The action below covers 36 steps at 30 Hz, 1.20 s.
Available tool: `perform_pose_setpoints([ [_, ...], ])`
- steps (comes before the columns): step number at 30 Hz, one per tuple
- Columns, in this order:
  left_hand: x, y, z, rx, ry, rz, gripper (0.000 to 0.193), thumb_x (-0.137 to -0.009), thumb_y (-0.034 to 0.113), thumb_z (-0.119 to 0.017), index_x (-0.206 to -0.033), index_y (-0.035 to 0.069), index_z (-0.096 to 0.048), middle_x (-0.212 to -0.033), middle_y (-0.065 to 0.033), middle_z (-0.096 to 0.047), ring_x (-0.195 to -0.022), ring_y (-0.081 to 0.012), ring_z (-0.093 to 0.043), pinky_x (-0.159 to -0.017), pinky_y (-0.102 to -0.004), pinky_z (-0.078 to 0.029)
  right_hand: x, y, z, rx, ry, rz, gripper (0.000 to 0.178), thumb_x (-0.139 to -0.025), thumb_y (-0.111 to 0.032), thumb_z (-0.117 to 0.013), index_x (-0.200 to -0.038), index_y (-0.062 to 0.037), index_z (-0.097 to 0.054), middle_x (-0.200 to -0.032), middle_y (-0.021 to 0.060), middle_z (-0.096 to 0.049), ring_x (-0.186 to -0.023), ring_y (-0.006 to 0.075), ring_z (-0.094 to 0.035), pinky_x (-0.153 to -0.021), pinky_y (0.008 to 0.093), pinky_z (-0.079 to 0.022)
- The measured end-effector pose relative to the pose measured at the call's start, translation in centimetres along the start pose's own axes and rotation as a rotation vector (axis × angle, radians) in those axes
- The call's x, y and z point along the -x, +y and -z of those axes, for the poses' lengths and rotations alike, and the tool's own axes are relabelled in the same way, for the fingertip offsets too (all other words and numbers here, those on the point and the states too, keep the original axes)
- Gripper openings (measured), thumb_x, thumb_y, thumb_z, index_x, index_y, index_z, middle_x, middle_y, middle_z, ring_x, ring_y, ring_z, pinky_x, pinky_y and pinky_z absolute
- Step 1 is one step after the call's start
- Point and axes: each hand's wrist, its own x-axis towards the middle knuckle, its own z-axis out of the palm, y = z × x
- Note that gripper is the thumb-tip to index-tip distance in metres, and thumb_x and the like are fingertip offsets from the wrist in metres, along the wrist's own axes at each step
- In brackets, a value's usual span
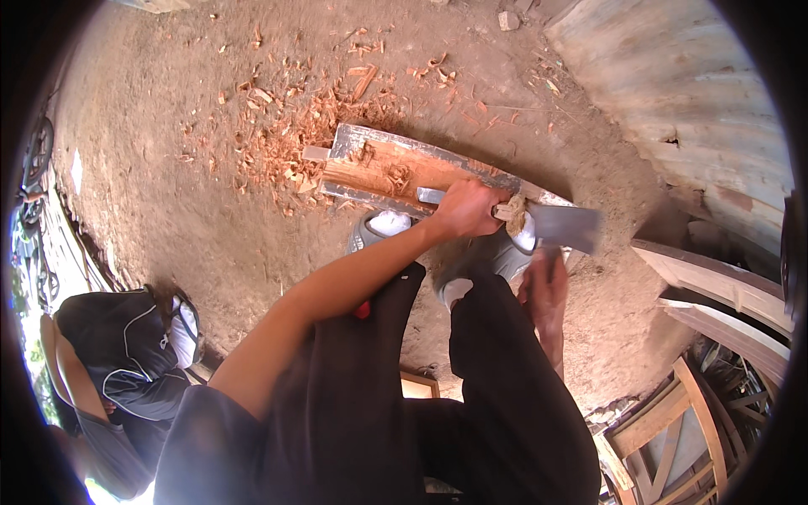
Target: The person uses a small axe to repeatedly chip away at a piece of wood resting on a wooden block. Wood shavings accumulate on the ground as the person continues to shape the wood.
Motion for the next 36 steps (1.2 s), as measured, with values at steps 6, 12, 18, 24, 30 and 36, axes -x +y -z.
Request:
perform_pose_setpoints([
  [6, 0.4, -0.1, 0.4, -0.027, -0.026, -0.011, 0.02, -0.073, 0.026, -0.073, -0.089, 0.014, -0.074, -0.074, -0.0172, -0.071, -0.075, -0.0399, -0.071, -0.069, -0.0511, -0.056, -0.5, -0.8, 2.2, -0.082, -0.01, -0.036, 0.029, -0.108, -0.032, -0.055, -0.117, -0.0049, -0.054, -0.068, 0.0017, -0.052, -0.047, 0.0098, -0.051, -0.04, 0.0267, -0.042],
  [12, -0.1, 0.2, 0.3, -0.042, -0.051, 0.002, 0.022, -0.072, 0.024, -0.073, -0.091, 0.013, -0.073, -0.074, -0.0175, -0.071, -0.076, -0.0401, -0.071, -0.07, -0.051, -0.056, -0.2, 1.4, 0.4, 0.035, -0.044, -0.013, 0.024, -0.108, -0.028, -0.055, -0.117, -0.0052, -0.053, -0.065, 0.0014, -0.051, -0.046, 0.0111, -0.05, -0.04, 0.0273, -0.041],
  [18, 0.2, 0.0, 0.0, -0.052, -0.031, 0.012, 0.024, -0.071, 0.024, -0.074, -0.092, 0.014, -0.074, -0.077, -0.0179, -0.071, -0.077, -0.04, -0.071, -0.071, -0.0504, -0.055, 0.2, -0.1, 1.9, -0.188, 0.127, -0.026, 0.023, -0.108, -0.026, -0.055, -0.118, -0.0054, -0.053, -0.067, 0.0018, -0.05, -0.047, 0.0105, -0.05, -0.041, 0.0269, -0.041],
  [24, 0.5, -0.5, 0.3, -0.145, -0.138, 0.019, 0.024, -0.073, 0.027, -0.072, -0.094, 0.016, -0.075, -0.082, -0.0168, -0.074, -0.082, -0.0384, -0.073, -0.072, -0.052, -0.057, -1.2, 2.0, 1.6, 0.201, -0.053, 0.045, 0.025, -0.107, -0.026, -0.056, -0.113, -0.0021, -0.055, -0.062, 0.0033, -0.054, -0.048, 0.012, -0.054, -0.043, 0.0296, -0.043],
  [30, 0.8, -0.7, 0.7, -0.094, -0.037, -0.031, 0.022, -0.072, 0.026, -0.073, -0.091, 0.014, -0.074, -0.078, -0.0166, -0.072, -0.08, -0.0379, -0.072, -0.071, -0.0501, -0.056, 0.8, -0.1, 3.0, -0.215, 0.038, -0.046, 0.031, -0.109, -0.034, -0.053, -0.114, -0.0035, -0.056, -0.067, 0.0018, -0.051, -0.048, 0.0101, -0.051, -0.04, 0.0269, -0.042],
  [36, 0.8, 0.4, 0.6, 0.057, -0.028, -0.092, 0.03, -0.067, 0.016, -0.072, -0.097, 0.013, -0.076, -0.078, -0.0154, -0.072, -0.076, -0.0381, -0.07, -0.069, -0.0473, -0.056, 2.4, -2.0, 3.9, -0.135, -0.029, -0.019, 0.034, -0.11, -0.033, -0.05, -0.116, -0.0007, -0.056, -0.066, 0.0025, -0.051, -0.048, 0.0103, -0.051, -0.041, 0.0257, -0.041],
])
